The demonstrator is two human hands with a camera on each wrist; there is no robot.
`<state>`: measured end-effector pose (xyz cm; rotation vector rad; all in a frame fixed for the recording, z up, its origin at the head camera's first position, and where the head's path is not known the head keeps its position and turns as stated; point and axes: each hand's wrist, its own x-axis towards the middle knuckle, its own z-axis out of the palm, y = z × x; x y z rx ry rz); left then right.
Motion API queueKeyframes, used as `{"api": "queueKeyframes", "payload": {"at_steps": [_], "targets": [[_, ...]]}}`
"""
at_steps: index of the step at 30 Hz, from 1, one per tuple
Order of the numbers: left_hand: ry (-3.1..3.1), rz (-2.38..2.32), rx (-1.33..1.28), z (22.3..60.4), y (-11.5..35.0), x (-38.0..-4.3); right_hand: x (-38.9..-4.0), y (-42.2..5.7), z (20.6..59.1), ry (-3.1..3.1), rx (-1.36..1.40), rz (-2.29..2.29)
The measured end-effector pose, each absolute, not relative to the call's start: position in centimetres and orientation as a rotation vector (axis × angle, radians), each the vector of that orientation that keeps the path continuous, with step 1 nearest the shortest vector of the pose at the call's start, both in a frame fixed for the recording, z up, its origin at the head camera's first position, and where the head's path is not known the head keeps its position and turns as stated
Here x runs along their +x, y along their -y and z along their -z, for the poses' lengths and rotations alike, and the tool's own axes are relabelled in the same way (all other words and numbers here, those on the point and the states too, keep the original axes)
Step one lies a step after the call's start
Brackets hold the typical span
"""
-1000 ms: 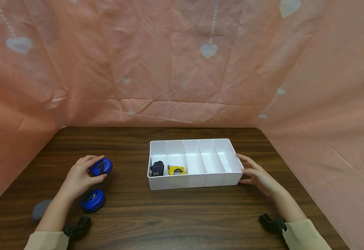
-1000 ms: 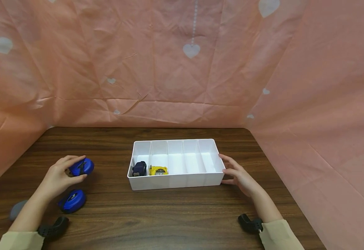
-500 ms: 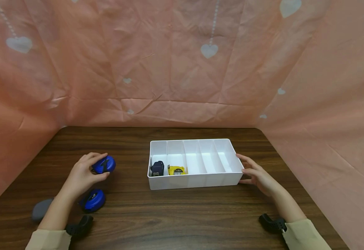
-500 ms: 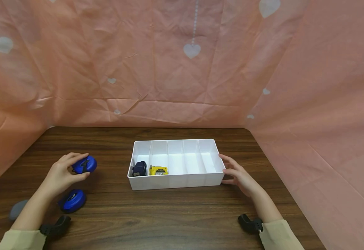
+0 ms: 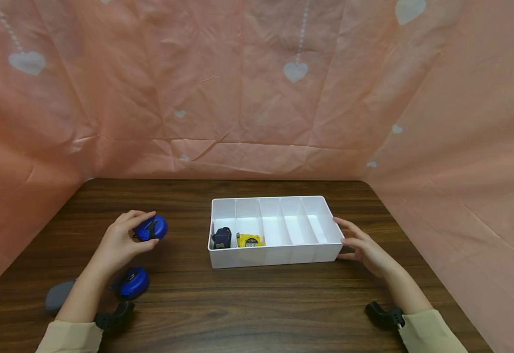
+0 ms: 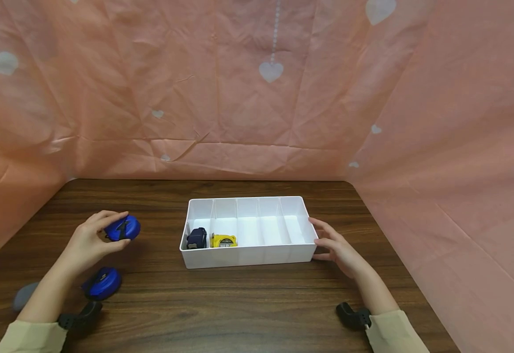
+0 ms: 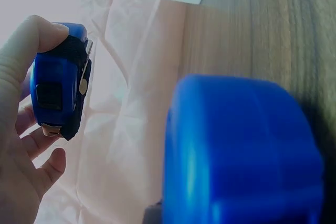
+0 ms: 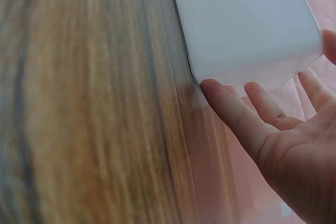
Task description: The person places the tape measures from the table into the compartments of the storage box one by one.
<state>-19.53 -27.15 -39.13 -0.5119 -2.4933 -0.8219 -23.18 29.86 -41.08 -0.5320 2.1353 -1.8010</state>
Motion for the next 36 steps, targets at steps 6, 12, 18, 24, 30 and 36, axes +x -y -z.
{"api": "queueKeyframes", "payload": {"at_steps": [6, 12, 18, 24, 30, 36], "targets": [[2.498, 0.836, -0.531, 38.8, 26.9, -19.6, -23.2, -29.8, 41.1, -2.133, -0.536, 1.802], [2.492, 0.848, -0.520, 38.4, 26.5, -19.9, -23.3, -29.8, 41.1, -2.139, -0.514, 1.800], [2.456, 0.871, -0.541, 37.9, 25.4, -20.5, -23.3, -29.8, 41.1, -2.138, -0.498, 1.806], [2.473, 0.936, -0.525, 37.4, 24.5, -20.8, -23.4, -29.8, 41.2, -2.138, -0.510, 1.806], [2.449, 0.958, -0.545, 37.1, 23.7, -21.3, -23.3, -29.8, 41.3, -2.137, -0.518, 1.805], [2.447, 0.984, -0.567, 36.7, 22.7, -21.6, -23.3, -29.8, 41.3, -2.139, -0.533, 1.805]]}}
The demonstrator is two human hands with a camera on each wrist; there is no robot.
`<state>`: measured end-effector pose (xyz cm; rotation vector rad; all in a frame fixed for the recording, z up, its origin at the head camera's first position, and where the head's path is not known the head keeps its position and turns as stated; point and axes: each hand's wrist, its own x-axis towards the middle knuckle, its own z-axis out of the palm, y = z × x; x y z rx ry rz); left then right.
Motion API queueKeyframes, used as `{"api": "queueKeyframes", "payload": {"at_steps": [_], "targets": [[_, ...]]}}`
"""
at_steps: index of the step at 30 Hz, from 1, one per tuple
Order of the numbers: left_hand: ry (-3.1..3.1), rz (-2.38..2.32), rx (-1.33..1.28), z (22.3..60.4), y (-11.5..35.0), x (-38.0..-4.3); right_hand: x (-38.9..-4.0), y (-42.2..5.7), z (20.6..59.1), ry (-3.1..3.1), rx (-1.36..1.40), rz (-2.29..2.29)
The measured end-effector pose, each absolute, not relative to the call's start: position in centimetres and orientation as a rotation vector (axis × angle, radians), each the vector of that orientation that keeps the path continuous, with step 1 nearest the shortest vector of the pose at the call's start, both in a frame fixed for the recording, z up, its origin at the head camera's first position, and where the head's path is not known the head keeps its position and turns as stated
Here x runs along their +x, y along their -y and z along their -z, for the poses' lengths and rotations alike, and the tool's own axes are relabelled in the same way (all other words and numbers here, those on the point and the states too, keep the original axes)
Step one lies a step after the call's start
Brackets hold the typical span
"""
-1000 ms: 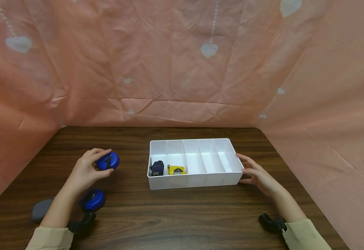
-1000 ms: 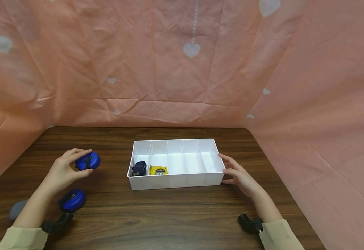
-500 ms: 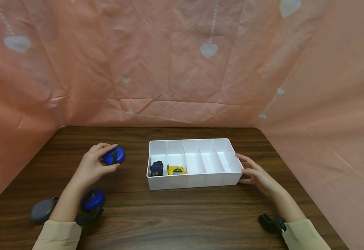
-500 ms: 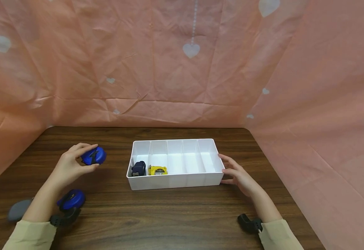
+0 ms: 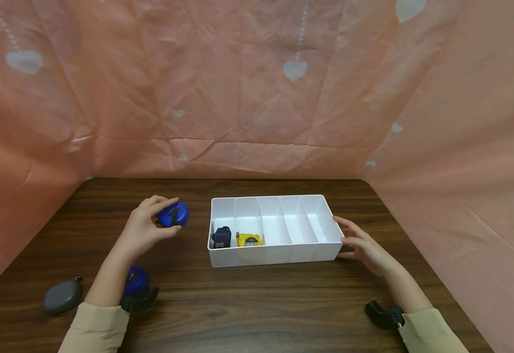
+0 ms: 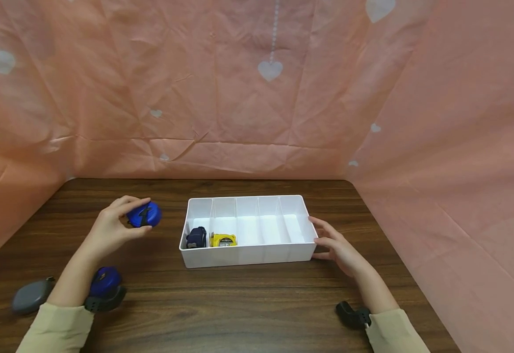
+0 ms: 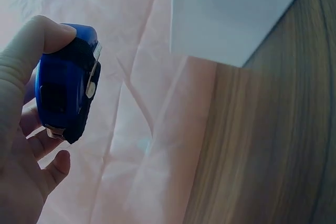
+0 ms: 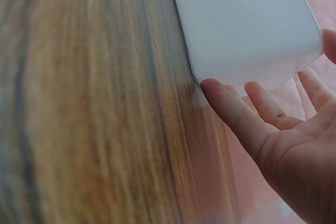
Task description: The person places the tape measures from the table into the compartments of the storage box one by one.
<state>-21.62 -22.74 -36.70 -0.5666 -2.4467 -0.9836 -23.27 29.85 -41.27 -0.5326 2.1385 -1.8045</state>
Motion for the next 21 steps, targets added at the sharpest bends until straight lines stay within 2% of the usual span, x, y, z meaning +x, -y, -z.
{"api": "queueKeyframes", "payload": {"at_steps": [21], "targets": [[2.423, 1.094, -0.616, 35.4, 20.0, -22.2, -23.2, -29.8, 41.2, -2.143, -0.528, 1.796]]}}
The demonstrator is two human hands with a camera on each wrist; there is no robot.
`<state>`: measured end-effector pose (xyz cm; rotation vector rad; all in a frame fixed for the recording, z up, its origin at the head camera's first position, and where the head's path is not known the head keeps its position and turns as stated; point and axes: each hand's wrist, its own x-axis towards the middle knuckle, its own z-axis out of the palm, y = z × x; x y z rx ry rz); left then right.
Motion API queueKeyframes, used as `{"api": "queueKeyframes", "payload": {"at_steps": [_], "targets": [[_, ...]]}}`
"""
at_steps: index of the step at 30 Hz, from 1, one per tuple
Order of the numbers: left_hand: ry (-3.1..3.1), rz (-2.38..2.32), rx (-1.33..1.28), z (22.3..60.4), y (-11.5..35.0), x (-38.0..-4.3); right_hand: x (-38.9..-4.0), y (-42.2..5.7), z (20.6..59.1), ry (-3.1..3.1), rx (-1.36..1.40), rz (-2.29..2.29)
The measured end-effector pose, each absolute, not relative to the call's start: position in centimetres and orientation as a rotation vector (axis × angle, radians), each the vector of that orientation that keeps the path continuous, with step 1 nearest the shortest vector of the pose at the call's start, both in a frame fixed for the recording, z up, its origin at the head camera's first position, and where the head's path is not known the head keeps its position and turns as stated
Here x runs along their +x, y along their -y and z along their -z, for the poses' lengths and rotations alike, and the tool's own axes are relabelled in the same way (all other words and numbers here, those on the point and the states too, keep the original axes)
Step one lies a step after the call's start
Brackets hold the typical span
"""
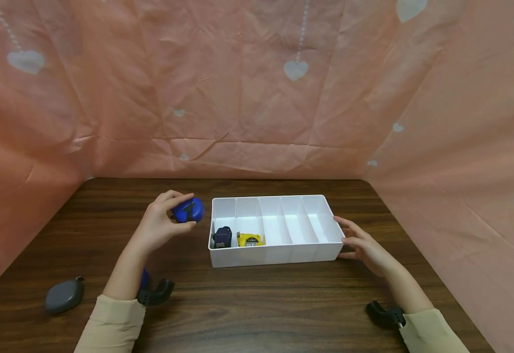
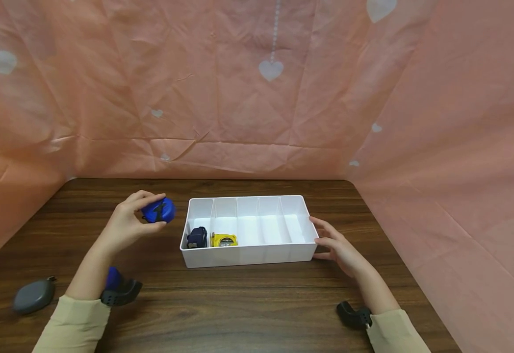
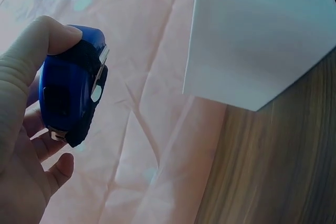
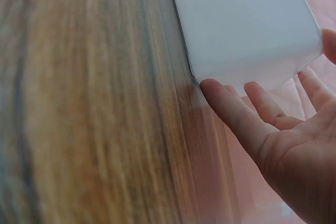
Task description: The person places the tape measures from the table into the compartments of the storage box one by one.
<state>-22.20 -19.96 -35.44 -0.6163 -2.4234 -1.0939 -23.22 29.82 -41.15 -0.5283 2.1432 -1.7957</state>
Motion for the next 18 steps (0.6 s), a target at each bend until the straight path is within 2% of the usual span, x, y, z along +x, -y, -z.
{"api": "queueKeyframes", "payload": {"at_steps": [18], "targets": [[2.442, 1.126, -0.624, 35.0, 18.0, -22.7, -23.3, -29.7, 41.2, -2.148, -0.515, 1.795]]}}
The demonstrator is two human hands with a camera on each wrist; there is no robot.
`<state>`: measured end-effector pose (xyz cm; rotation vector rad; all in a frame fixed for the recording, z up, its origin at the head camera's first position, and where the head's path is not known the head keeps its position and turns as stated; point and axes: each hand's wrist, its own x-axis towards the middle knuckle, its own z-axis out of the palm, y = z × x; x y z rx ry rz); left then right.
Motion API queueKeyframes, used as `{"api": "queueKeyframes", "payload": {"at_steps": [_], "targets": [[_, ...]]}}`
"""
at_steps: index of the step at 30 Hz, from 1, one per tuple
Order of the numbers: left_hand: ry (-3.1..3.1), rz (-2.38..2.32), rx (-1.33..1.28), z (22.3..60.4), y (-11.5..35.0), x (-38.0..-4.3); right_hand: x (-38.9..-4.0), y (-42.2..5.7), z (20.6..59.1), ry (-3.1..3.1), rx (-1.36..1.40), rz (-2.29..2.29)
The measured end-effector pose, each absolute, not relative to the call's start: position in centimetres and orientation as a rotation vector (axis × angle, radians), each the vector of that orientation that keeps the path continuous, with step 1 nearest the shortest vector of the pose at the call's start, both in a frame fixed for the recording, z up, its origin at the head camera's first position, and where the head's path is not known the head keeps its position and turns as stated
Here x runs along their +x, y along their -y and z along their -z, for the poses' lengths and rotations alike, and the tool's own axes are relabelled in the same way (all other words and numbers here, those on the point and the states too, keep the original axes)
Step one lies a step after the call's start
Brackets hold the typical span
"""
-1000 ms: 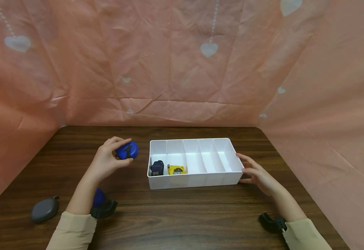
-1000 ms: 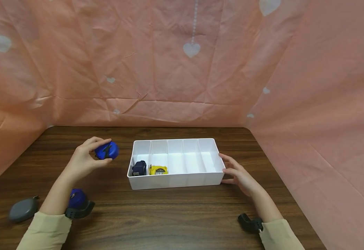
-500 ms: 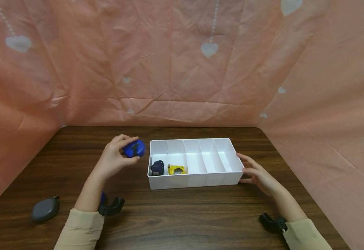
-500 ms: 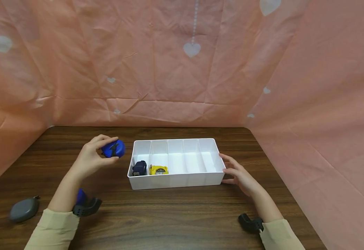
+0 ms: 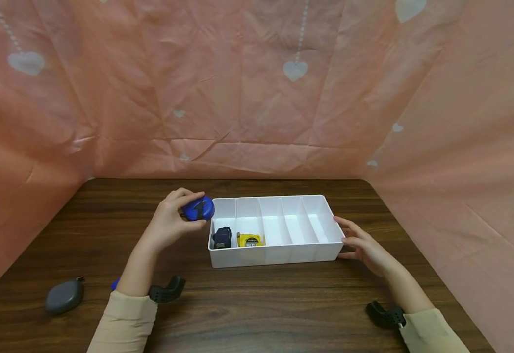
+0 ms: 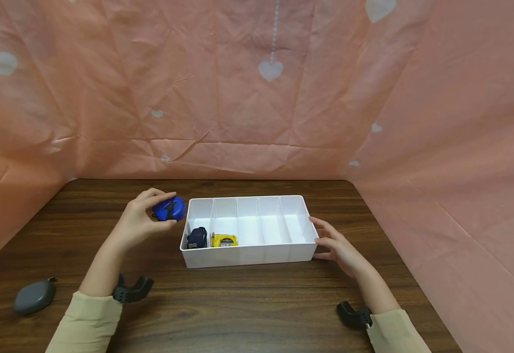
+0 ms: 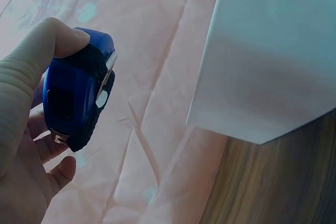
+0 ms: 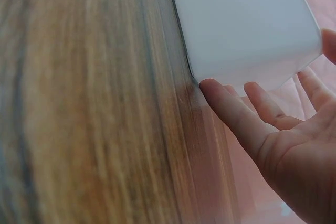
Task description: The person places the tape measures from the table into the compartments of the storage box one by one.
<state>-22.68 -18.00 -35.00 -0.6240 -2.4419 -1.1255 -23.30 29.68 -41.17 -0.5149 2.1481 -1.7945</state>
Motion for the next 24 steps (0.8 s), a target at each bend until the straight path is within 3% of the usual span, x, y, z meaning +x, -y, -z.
{"api": "queueKeyframes", "payload": {"at_steps": [24], "targets": [[2.449, 1.143, -0.653, 34.6, 15.6, -23.2, -23.3, -29.6, 41.1, -2.133, -0.499, 1.809]]}}
